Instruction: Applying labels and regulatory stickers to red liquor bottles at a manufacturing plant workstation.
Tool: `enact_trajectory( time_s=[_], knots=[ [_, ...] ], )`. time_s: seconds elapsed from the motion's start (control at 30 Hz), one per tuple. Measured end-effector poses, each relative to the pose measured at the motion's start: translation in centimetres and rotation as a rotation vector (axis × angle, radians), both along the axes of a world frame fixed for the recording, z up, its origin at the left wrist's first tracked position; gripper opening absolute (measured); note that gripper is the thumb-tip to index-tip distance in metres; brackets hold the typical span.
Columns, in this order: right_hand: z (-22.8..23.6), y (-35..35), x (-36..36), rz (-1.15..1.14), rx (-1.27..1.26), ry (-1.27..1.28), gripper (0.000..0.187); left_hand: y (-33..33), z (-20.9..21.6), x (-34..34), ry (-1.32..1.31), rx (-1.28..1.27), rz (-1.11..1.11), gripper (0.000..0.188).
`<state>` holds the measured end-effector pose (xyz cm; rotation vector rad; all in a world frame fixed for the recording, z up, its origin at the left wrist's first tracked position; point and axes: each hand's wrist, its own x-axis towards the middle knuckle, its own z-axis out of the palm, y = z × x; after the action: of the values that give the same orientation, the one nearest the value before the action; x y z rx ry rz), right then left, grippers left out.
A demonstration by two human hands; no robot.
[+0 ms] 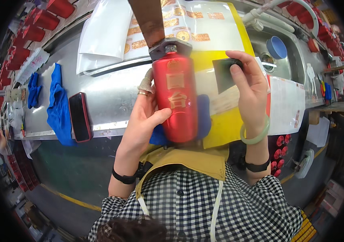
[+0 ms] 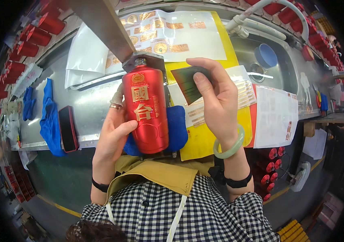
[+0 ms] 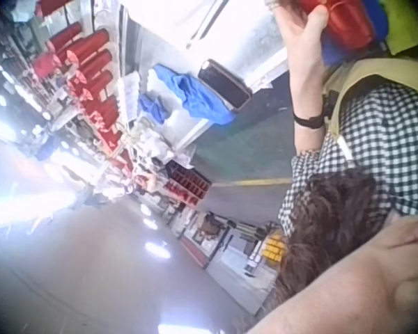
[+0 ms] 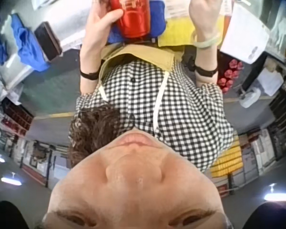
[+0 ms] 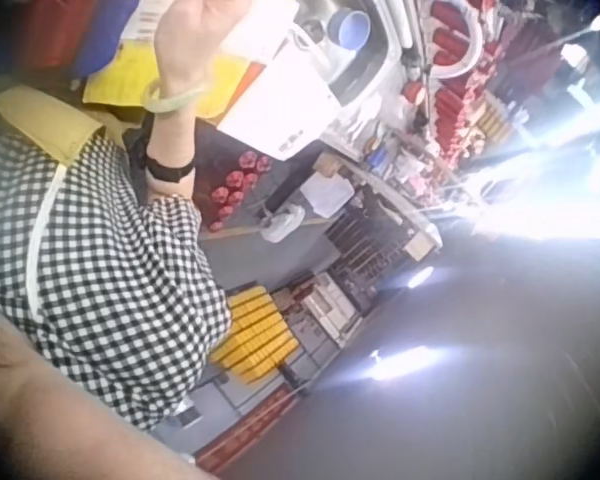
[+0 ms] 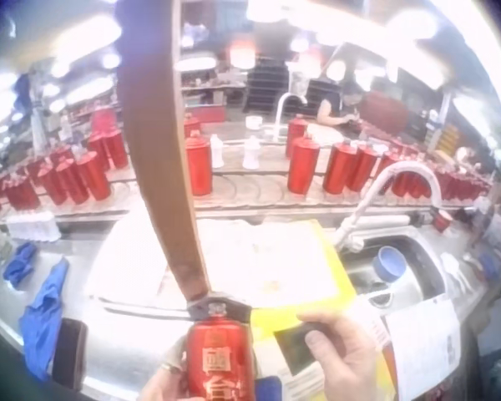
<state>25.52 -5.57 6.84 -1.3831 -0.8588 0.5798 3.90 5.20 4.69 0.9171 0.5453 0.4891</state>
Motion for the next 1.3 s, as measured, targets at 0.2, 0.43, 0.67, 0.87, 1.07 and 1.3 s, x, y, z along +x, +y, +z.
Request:
enact_trajectory(
  time_s=[0.2,0.43,0.67,0.87,1.07,1.3],
  knots=[
    [-0.6,-0.3,-1.0,-0.008,-0.033,0.096,0.026,0.0,-0.2,-0.1,0.011,0.019,0.005,0.093],
    [-1.3,-0.9,-1.5,-0.047,-0.055,0.136,0.027,-0.1,0.1,-0.1,0.055,0.068,0.062,0.098],
    [-1.3,-1.2,-1.5,-0.035,-0.076,0.246,0.018,0.4,0.3,-1.3,0.265,0.905,0.172,0.077],
    [-2.1,-1.2,-2.5,0.009,-0.003,0.233,0.031,0.9,1.3,-0.7,0.256,1.151,0.078,0.036],
    [-1.1,-1.0,-2.8,0.141,-0.021,-0.352,0.042,0.1,1.3,-0.3,0.265,0.921,0.132,0.029],
    [-0.5,0.5,-4.5,0.139,-0.060,-0.620,0.032,-0.3,0.7,0.3,0.105,0.850,0.266,0.051]
  ],
)
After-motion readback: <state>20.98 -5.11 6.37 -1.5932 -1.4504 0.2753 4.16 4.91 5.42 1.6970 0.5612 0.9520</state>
